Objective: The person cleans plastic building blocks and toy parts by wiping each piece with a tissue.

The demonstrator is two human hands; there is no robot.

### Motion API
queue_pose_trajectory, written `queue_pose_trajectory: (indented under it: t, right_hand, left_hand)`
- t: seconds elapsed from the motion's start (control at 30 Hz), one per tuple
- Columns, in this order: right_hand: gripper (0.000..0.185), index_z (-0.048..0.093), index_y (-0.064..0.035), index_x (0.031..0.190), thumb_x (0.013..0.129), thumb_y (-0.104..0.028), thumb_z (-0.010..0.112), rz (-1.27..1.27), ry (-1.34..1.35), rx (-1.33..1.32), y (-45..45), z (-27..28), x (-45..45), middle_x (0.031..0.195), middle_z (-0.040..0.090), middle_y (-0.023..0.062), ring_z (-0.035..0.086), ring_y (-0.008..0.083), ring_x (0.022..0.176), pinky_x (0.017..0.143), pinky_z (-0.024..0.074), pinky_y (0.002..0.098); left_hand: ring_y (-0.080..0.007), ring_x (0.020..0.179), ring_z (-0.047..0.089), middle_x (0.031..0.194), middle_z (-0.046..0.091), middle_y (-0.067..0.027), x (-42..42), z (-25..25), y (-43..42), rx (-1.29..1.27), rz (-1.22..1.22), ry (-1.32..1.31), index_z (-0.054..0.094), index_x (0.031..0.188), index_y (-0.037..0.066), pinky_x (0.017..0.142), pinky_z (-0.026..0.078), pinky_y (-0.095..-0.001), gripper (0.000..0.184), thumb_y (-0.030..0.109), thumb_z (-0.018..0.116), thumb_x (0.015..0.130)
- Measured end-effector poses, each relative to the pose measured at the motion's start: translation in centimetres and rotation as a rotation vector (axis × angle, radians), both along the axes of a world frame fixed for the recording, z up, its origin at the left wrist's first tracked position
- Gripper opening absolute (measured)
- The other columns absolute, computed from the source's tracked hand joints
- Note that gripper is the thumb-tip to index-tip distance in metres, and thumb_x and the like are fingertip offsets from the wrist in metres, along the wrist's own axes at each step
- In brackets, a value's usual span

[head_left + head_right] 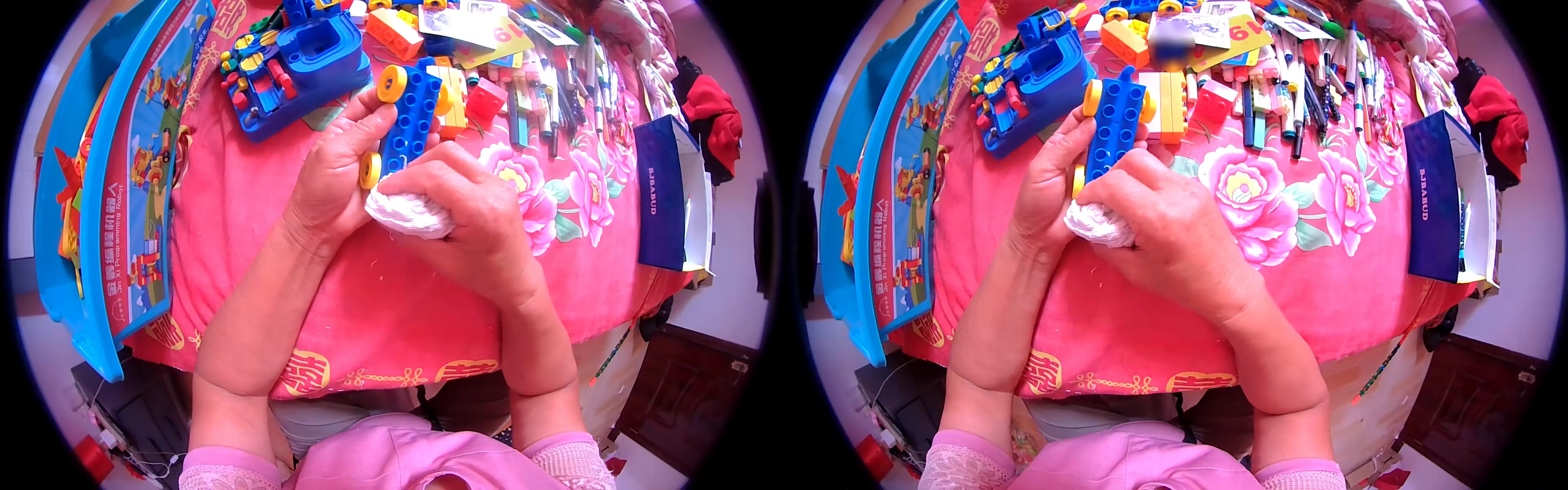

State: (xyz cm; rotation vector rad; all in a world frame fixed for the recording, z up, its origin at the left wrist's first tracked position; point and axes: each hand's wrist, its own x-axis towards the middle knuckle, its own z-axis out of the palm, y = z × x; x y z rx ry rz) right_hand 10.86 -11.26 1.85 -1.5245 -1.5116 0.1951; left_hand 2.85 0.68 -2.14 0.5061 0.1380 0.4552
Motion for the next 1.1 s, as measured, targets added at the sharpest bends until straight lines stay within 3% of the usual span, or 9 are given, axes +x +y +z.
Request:
queue_pose_trajectory:
  t: [0.2, 0.3, 0.4, 0.5, 0.57, 0.67, 0.9, 0.93, 1.1]
  right_hand:
    - [0.027, 0.060, -0.0056, 0.090, 0.065, -0.002, 0.071, -0.297, 0.219, 0.200, 0.2, -0.7, 1.2, 0.078, 0.057, 0.0084, 0.057, 0.0202, 0.070, 0.060, 0.0459, 0.0291]
    - [0.025, 0.057, -0.0013, 0.095, 0.073, 0.001, 0.068, -0.278, -0.173, 0.107, -0.1, -0.2, 1.5, 0.083, 0.057, 0.0055, 0.057, 0.0110, 0.075, 0.064, 0.0460, 0.0213]
    - [0.028, 0.057, -0.0015, 0.097, 0.072, 0.001, 0.069, -0.148, -0.145, 0.088, -0.2, -0.1, 1.5, 0.083, 0.058, 0.0049, 0.057, 0.0102, 0.075, 0.064, 0.0464, 0.0211]
    - [0.026, 0.058, -0.0038, 0.089, 0.066, 0.000, 0.071, -0.293, 0.157, 0.179, -0.1, -0.3, 0.7, 0.082, 0.060, 0.0078, 0.059, 0.0172, 0.070, 0.059, 0.0467, 0.0275]
    - [0.029, 0.051, -0.0021, 0.100, 0.076, -0.002, 0.067, -0.266, 0.494, 0.245, 0.1, 0.2, 0.4, 0.085, 0.060, 0.0054, 0.057, 0.0076, 0.075, 0.061, 0.0472, 0.0203]
    - [0.023, 0.049, -0.0013, 0.098, 0.080, -0.003, 0.063, -0.249, 0.866, 0.288, 0.5, 0.4, 0.0, 0.085, 0.060, 0.0055, 0.058, 0.0080, 0.076, 0.063, 0.0478, 0.0202]
    - [0.021, 0.055, -0.0028, 0.093, 0.077, -0.008, 0.068, -0.311, 0.335, 0.273, 0.7, -1.3, 0.9, 0.083, 0.060, 0.0056, 0.057, 0.0080, 0.073, 0.061, 0.0466, 0.0208]
    - [0.023, 0.056, -0.0030, 0.094, 0.074, -0.006, 0.068, -0.336, 0.251, 0.273, 0.7, -1.6, 1.0, 0.085, 0.060, 0.0086, 0.061, 0.0157, 0.074, 0.062, 0.0477, 0.0251]
    - [0.033, 0.058, -0.0027, 0.100, 0.070, -0.001, 0.071, -0.321, -0.105, 0.168, 0.6, -1.0, 0.7, 0.087, 0.061, 0.0078, 0.060, 0.0127, 0.080, 0.065, 0.0475, 0.0234]
  left_hand:
    - [-0.0144, 0.094, 0.059, 0.106, 0.057, -0.0092, -0.2, -0.2, 0.2, -0.013, -0.067, -0.022, 0.045, 0.116, 0.002, 0.081, 0.050, -0.0280, 0.027, 0.016, 0.043, 0.093]
    - [-0.0147, 0.093, 0.060, 0.103, 0.059, -0.0087, 0.0, -0.1, -0.2, -0.008, -0.046, -0.034, 0.046, 0.115, 0.002, 0.080, 0.050, -0.0276, 0.026, 0.015, 0.043, 0.093]
    - [-0.0152, 0.091, 0.060, 0.103, 0.059, -0.0089, 0.0, 0.3, -0.2, 0.002, -0.027, 0.008, 0.046, 0.114, 0.002, 0.079, 0.051, -0.0278, 0.026, 0.016, 0.043, 0.092]
    - [-0.0147, 0.088, 0.061, 0.100, 0.059, -0.0088, 0.1, 0.2, -0.3, 0.015, -0.014, 0.040, 0.046, 0.113, 0.002, 0.075, 0.052, -0.0275, 0.026, 0.014, 0.045, 0.091]
    - [-0.0143, 0.086, 0.061, 0.099, 0.059, -0.0085, 0.2, 0.2, -0.5, 0.053, -0.009, 0.072, 0.047, 0.113, 0.002, 0.074, 0.052, -0.0270, 0.025, 0.013, 0.046, 0.091]
    - [-0.0122, 0.087, 0.059, 0.098, 0.059, -0.0067, 0.2, 0.3, -1.0, 0.130, -0.022, 0.074, 0.047, 0.109, 0.001, 0.077, 0.050, -0.0261, 0.023, 0.013, 0.048, 0.090]
    - [-0.0134, 0.095, 0.058, 0.106, 0.057, -0.0082, 0.3, -0.6, -0.9, 0.168, -0.025, 0.017, 0.045, 0.116, 0.002, 0.082, 0.049, -0.0265, 0.028, 0.015, 0.046, 0.091]
    - [-0.0135, 0.096, 0.058, 0.106, 0.057, -0.0083, 0.4, -0.6, -0.9, 0.166, -0.028, 0.013, 0.045, 0.116, 0.002, 0.083, 0.048, -0.0268, 0.027, 0.014, 0.046, 0.091]
    - [-0.0135, 0.091, 0.057, 0.100, 0.057, -0.0081, 0.3, -0.1, -0.9, 0.101, 0.064, 0.041, 0.046, 0.109, 0.002, 0.080, 0.049, -0.0266, 0.021, 0.011, 0.046, 0.091]
